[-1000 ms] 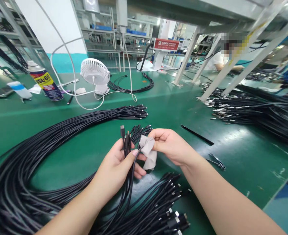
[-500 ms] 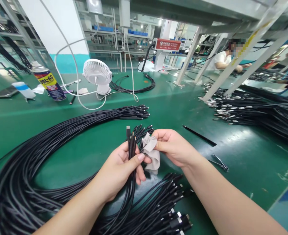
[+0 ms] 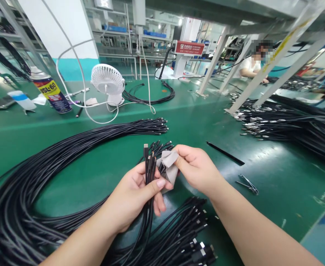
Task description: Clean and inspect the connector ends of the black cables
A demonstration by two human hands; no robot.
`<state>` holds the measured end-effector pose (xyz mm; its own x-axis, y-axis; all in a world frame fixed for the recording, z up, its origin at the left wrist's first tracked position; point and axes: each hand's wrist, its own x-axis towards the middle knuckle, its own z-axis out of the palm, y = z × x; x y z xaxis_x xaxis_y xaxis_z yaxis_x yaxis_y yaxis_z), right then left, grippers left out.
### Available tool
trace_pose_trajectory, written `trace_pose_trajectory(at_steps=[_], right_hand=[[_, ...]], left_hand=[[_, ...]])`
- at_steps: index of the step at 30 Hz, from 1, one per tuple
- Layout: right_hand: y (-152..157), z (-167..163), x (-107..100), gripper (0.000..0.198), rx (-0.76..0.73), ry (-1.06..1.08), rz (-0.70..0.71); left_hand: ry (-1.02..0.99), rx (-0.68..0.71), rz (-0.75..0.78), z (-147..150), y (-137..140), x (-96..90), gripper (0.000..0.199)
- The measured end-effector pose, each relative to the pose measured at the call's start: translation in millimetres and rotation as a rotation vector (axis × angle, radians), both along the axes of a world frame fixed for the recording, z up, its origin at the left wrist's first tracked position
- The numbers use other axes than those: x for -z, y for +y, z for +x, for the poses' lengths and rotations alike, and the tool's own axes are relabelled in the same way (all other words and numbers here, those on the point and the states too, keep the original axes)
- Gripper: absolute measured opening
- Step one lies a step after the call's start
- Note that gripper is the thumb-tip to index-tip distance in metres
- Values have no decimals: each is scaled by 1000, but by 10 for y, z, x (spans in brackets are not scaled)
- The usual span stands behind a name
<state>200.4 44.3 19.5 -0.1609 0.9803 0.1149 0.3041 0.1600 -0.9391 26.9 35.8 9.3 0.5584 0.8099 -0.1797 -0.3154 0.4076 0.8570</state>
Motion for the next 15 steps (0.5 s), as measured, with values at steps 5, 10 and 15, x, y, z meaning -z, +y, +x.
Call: trace_pose_trajectory(at_steps=[5,10,15], right_hand=[[-51,-25,42,23,169,-465,509],[-23,-43,128,22,238,-669,634],[-16,-63,141,22,267,-687,673]], left_hand=[[21,7,-11,-2,4,16,19],[38,4,-15,-11,16,35,20],[60,-2,-14,-19,19,9,20]])
